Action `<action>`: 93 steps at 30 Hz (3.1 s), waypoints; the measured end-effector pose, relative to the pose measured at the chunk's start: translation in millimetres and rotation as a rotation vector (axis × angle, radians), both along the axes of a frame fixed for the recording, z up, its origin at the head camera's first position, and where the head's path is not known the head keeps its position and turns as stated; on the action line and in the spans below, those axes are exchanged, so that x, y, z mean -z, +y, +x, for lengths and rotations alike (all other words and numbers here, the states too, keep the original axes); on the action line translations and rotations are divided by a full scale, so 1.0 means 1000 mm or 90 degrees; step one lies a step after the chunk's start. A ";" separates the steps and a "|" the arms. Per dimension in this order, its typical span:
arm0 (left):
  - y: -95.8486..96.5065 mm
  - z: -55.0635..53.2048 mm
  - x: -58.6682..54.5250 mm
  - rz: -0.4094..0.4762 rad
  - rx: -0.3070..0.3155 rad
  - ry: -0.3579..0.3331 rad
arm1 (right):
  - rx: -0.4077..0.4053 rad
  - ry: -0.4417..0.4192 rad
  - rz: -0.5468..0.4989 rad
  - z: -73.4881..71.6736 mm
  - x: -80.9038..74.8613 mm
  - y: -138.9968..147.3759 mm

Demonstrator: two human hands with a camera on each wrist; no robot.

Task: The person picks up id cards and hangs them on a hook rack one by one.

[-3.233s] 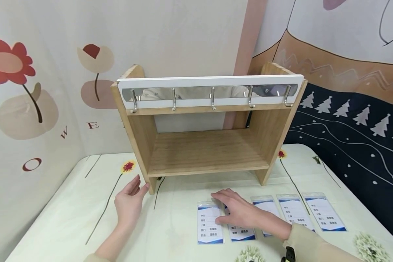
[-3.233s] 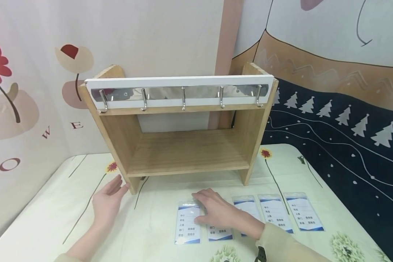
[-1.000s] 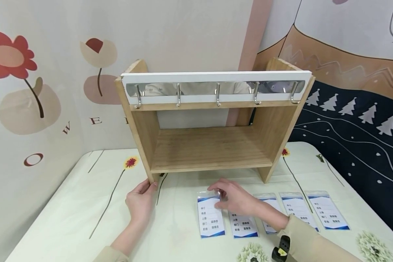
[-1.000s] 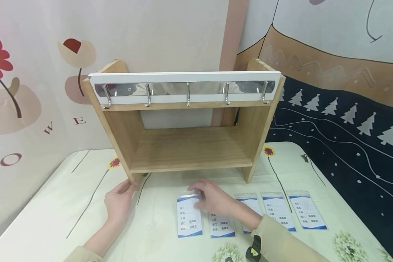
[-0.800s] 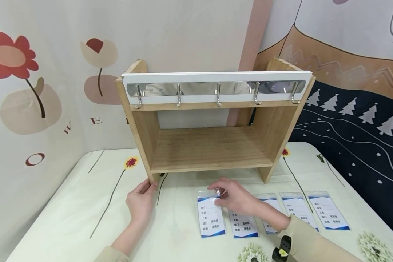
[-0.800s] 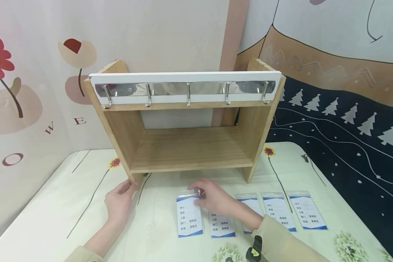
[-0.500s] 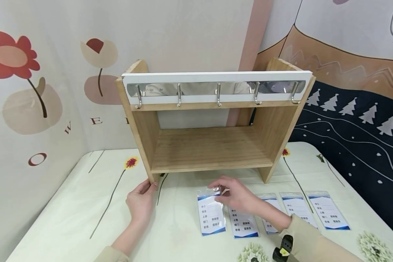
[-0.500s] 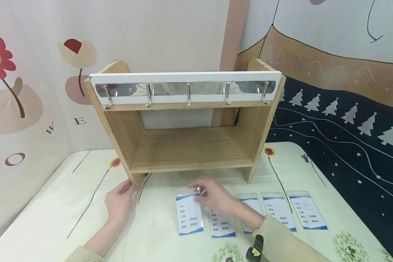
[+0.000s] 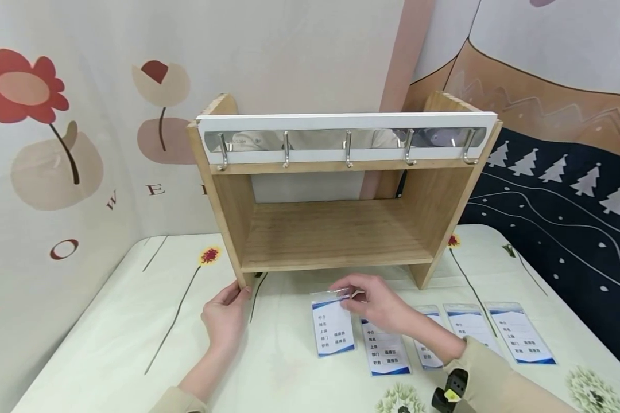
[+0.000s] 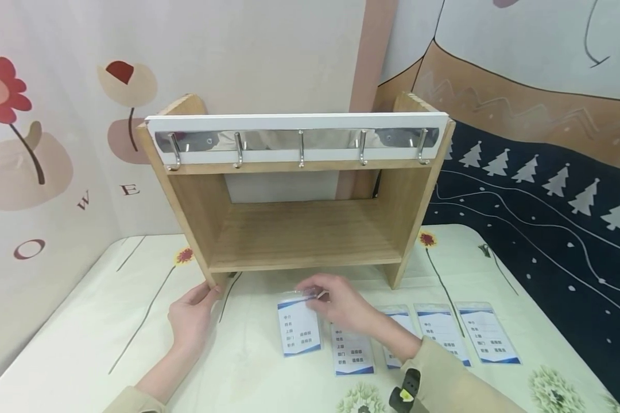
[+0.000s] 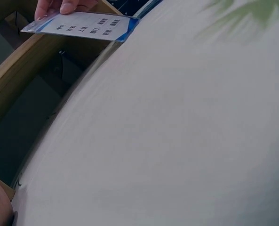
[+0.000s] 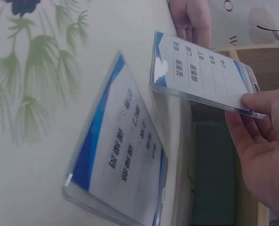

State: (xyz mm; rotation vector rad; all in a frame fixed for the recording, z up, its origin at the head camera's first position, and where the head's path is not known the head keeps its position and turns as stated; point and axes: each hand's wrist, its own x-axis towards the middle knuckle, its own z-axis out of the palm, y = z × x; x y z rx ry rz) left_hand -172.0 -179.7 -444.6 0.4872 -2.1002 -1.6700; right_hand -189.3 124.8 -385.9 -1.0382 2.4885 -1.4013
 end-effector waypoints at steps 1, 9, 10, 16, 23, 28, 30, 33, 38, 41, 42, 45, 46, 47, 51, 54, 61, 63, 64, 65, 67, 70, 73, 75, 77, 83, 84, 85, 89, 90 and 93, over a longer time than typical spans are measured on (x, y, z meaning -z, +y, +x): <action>0.000 0.000 0.000 0.000 0.000 0.001 | -0.003 0.005 -0.005 -0.001 -0.001 0.000; 0.000 -0.001 0.001 -0.001 0.002 0.001 | -0.011 0.046 -0.031 -0.006 -0.014 -0.003; 0.000 -0.001 0.001 -0.002 0.002 0.000 | -0.012 0.051 -0.033 -0.006 -0.016 -0.003; 0.000 0.000 0.001 -0.001 0.002 0.000 | -0.010 0.081 -0.033 -0.008 -0.026 -0.005; -0.001 -0.001 0.002 0.005 0.014 -0.005 | 0.005 0.113 -0.061 -0.010 -0.039 -0.006; 0.000 -0.001 0.001 0.005 0.010 -0.003 | 0.010 0.137 -0.079 -0.014 -0.049 -0.008; 0.000 -0.001 0.001 0.004 0.006 -0.001 | 0.009 0.149 -0.084 -0.016 -0.052 -0.009; 0.000 -0.001 0.001 0.003 0.004 0.000 | 0.007 0.168 -0.088 -0.018 -0.054 -0.011; 0.000 -0.001 0.002 0.003 0.003 0.003 | -0.004 0.197 -0.099 -0.022 -0.057 -0.014; 0.000 -0.001 0.002 0.002 0.001 0.003 | -0.008 0.213 -0.108 -0.024 -0.059 -0.017; 0.000 -0.001 0.003 0.000 0.000 0.002 | -0.009 0.218 -0.110 -0.024 -0.060 -0.017; 0.000 -0.001 0.003 0.000 -0.002 0.002 | -0.009 0.230 -0.120 -0.026 -0.064 -0.020; 0.000 -0.001 0.003 0.000 -0.003 0.002 | -0.009 0.235 -0.124 -0.026 -0.066 -0.021; 0.000 -0.001 0.002 0.001 -0.002 0.003 | -0.009 0.239 -0.128 -0.027 -0.067 -0.022; 0.000 -0.001 0.002 0.008 0.001 0.005 | -0.006 0.248 -0.151 -0.028 -0.072 -0.026; 0.000 0.000 0.001 0.008 0.001 0.004 | -0.003 0.253 -0.166 -0.028 -0.075 -0.028; -0.001 -0.001 0.001 0.009 0.001 0.004 | -0.005 0.270 -0.206 -0.029 -0.080 -0.033; -0.001 -0.001 0.002 0.005 -0.001 0.004 | -0.009 0.278 -0.215 -0.030 -0.081 -0.034; -0.001 -0.001 0.002 0.003 -0.002 0.004 | -0.011 0.282 -0.219 -0.030 -0.081 -0.035; -0.001 -0.001 0.002 0.002 -0.003 0.004 | -0.013 0.287 -0.223 -0.031 -0.082 -0.035; 0.000 -0.001 0.002 0.003 -0.005 0.005 | -0.020 0.296 -0.231 -0.032 -0.083 -0.038; 0.000 -0.001 0.003 0.009 -0.004 0.009 | -0.027 0.309 -0.241 -0.033 -0.085 -0.042; -0.001 -0.001 0.003 0.012 -0.002 0.010 | -0.033 0.316 -0.252 -0.034 -0.088 -0.047; -0.001 -0.001 0.003 0.011 -0.003 0.010 | -0.035 0.322 -0.260 -0.035 -0.090 -0.051; 0.000 -0.001 0.003 0.011 -0.004 0.009 | -0.037 0.327 -0.263 -0.035 -0.092 -0.055; 0.000 -0.001 0.002 0.007 -0.006 0.003 | -0.035 0.338 -0.266 -0.036 -0.096 -0.063; -0.001 -0.001 0.002 0.008 -0.006 0.003 | -0.034 0.340 -0.267 -0.036 -0.096 -0.064; -0.001 -0.001 0.002 0.009 -0.005 0.003 | -0.032 0.341 -0.268 -0.037 -0.096 -0.066; -0.001 -0.002 0.003 0.011 -0.004 0.009 | -0.028 0.342 -0.272 -0.038 -0.098 -0.069; -0.001 -0.003 0.003 0.012 -0.004 0.011 | -0.027 0.343 -0.271 -0.038 -0.098 -0.070; -0.001 -0.003 0.003 0.012 -0.003 0.011 | -0.029 0.348 -0.269 -0.040 -0.100 -0.072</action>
